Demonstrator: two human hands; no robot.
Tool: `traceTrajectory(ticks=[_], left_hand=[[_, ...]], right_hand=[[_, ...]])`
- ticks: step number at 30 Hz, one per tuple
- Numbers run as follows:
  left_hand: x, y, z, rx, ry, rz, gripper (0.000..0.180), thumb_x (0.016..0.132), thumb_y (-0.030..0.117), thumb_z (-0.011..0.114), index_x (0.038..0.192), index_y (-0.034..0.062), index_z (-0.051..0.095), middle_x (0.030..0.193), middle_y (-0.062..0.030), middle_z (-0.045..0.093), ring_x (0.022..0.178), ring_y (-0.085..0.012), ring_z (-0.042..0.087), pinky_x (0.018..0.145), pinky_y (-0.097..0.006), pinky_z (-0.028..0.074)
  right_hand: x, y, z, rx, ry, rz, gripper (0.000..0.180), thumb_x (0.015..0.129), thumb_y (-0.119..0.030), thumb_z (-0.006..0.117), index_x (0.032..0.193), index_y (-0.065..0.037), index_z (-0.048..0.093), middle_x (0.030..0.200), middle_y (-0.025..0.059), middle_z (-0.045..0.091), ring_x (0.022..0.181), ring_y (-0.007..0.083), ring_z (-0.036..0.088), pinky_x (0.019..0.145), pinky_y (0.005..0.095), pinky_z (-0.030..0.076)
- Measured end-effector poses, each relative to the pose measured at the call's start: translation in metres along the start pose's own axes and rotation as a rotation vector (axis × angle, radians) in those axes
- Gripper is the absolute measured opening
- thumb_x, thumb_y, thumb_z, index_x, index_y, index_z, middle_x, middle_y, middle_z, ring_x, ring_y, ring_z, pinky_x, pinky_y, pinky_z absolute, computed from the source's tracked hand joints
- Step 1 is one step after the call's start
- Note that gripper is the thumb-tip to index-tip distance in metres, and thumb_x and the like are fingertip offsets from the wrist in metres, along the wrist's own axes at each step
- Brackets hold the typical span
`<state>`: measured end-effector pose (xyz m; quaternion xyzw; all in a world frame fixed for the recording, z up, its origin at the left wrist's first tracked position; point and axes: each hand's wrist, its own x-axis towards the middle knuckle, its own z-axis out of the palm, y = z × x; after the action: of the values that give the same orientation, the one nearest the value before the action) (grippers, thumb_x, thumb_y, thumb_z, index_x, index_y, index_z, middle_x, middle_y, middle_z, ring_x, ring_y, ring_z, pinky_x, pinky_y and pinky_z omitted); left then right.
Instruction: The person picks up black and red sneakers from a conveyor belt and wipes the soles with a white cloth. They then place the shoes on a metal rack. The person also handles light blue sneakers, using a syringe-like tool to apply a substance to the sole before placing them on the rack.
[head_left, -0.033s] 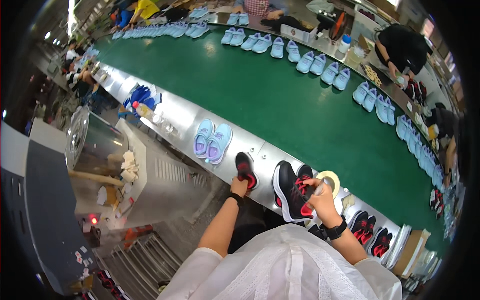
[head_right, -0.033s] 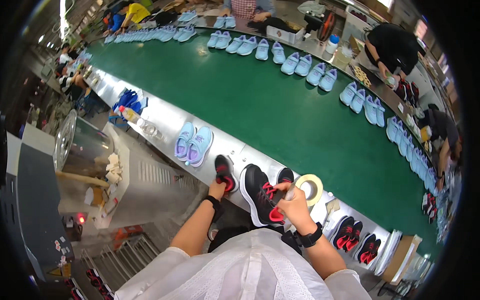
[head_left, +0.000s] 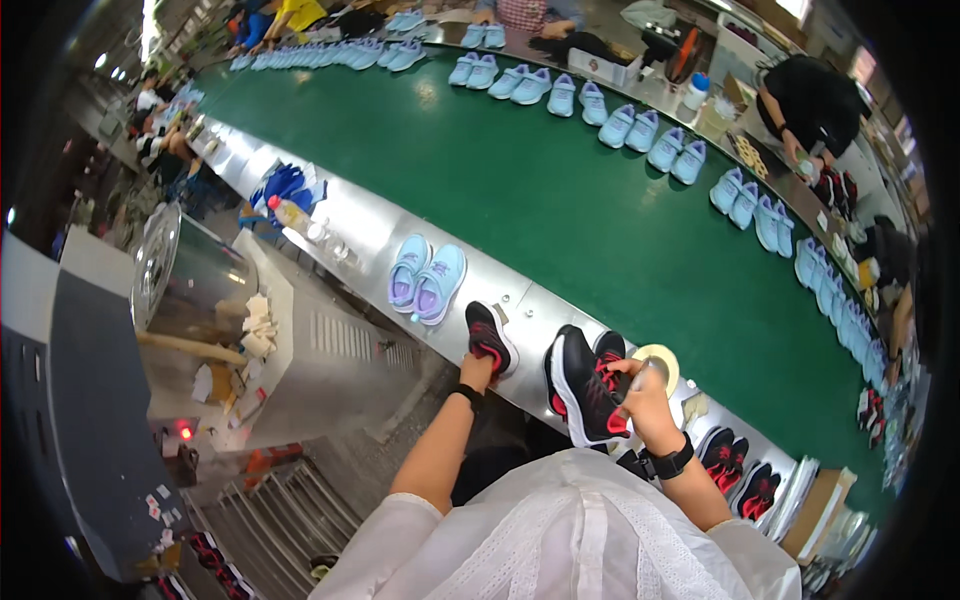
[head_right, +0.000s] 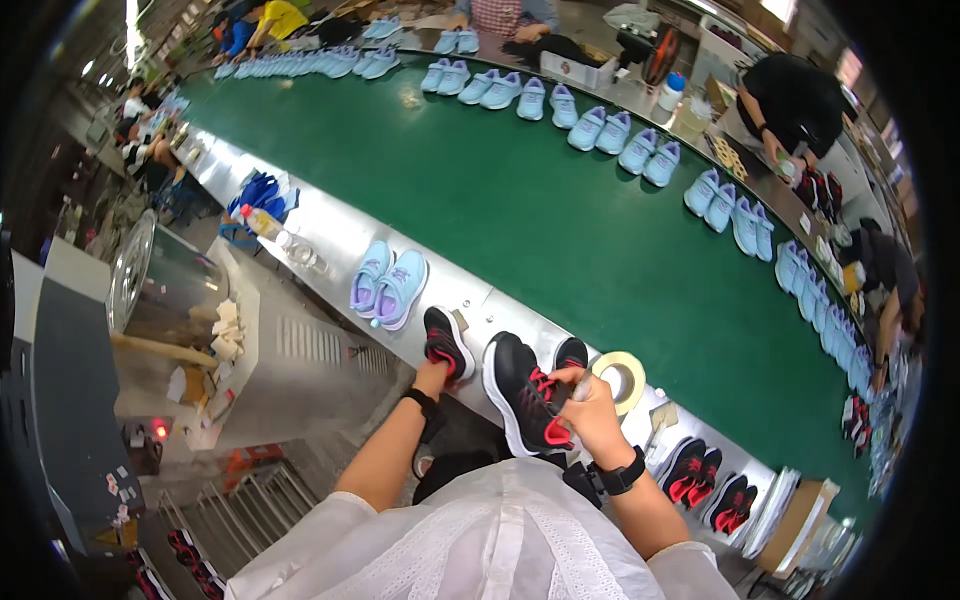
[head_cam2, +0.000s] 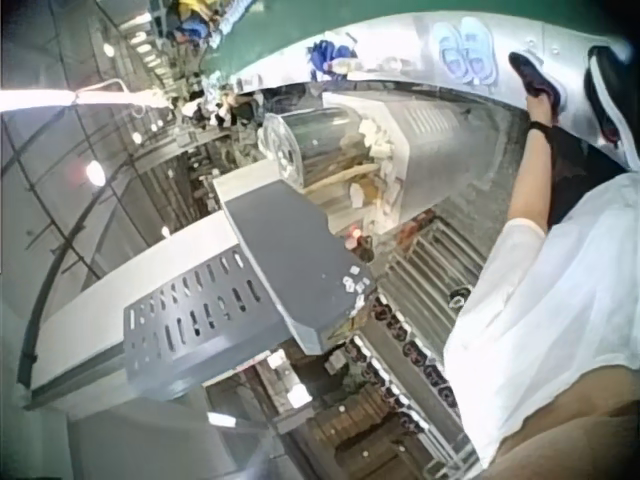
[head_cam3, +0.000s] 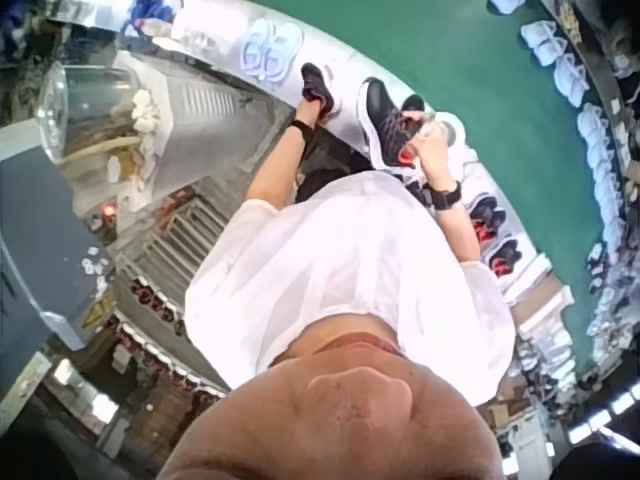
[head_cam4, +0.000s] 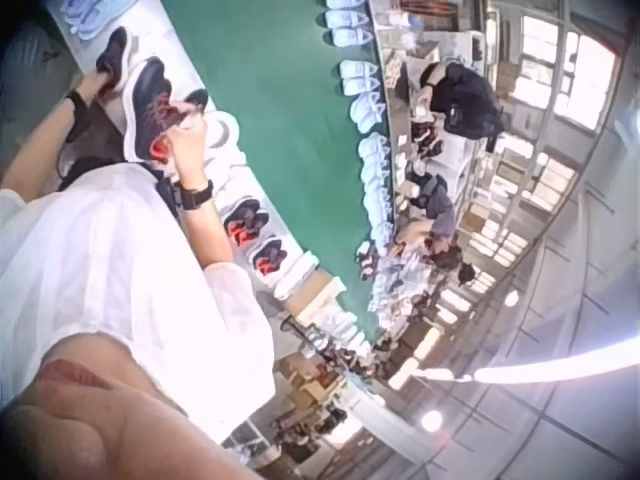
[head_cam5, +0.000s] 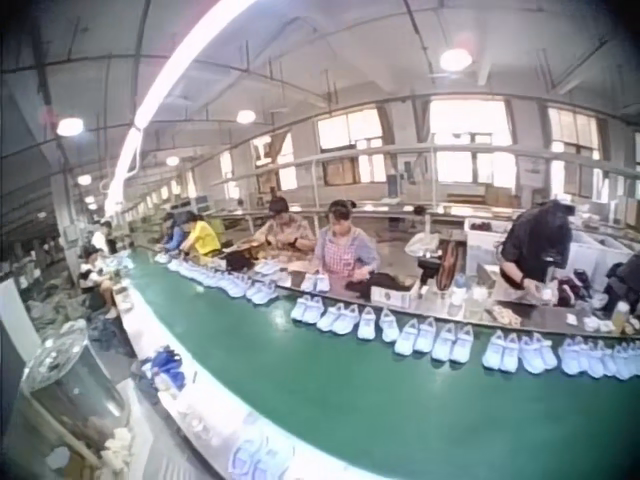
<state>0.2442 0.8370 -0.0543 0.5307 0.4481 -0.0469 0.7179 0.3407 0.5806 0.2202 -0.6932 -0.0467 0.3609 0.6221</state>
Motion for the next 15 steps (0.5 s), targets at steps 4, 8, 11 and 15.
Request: traceTrajectory(ticks=[4, 8, 11, 15], left_hand=[[-0.095, 0.068, 0.003, -0.481, -0.488, -0.025, 0.037, 0.094, 0.034, 0.045, 0.12, 0.0086, 0.052, 0.101, -0.0095, 0.065, 0.084, -0.02, 0.064, 0.066, -0.033, 0.053], [-0.136, 0.069, 0.008, -0.428, -0.355, 0.208, 0.037, 0.094, 0.026, 0.045, 0.124, 0.0051, 0.049, 0.104, -0.0106, 0.065, 0.092, -0.0204, 0.064, 0.074, -0.03, 0.051], [-0.134, 0.064, 0.002, 0.468, 0.235, 0.405, 0.033, 0.083, 0.015, 0.048, 0.113, 0.0017, 0.052, 0.094, -0.0141, 0.066, 0.088, -0.0297, 0.063, 0.076, -0.04, 0.047], [-0.102, 0.052, 0.011, 0.81, 0.561, 0.407, 0.04, 0.079, 0.022, 0.052, 0.116, 0.0045, 0.052, 0.1, -0.0194, 0.06, 0.094, -0.039, 0.056, 0.08, -0.047, 0.046]], right_hand=[[0.025, 0.022, 0.006, 0.395, 0.131, 0.077, 0.036, 0.068, 0.013, 0.047, 0.101, 0.003, 0.057, 0.07, 0.0012, 0.055, 0.051, 0.0086, 0.053, 0.047, 0.0219, 0.043], [0.058, 0.035, 0.008, 0.083, 0.002, 0.052, 0.018, 0.073, 0.003, 0.054, 0.091, 0.002, 0.055, 0.071, 0.0096, 0.062, 0.064, 0.0183, 0.061, 0.057, 0.0316, 0.048], [0.083, 0.037, 0.044, -0.544, 0.166, -0.37, 0.018, 0.073, -0.006, 0.058, 0.087, 0.004, 0.052, 0.068, 0.0178, 0.059, 0.061, 0.0316, 0.06, 0.057, 0.0395, 0.047], [0.128, 0.08, 0.07, -0.831, 0.241, -0.342, 0.027, 0.07, -0.012, 0.06, 0.09, 0.004, 0.054, 0.082, 0.0264, 0.062, 0.079, 0.0436, 0.059, 0.069, 0.0453, 0.047]])
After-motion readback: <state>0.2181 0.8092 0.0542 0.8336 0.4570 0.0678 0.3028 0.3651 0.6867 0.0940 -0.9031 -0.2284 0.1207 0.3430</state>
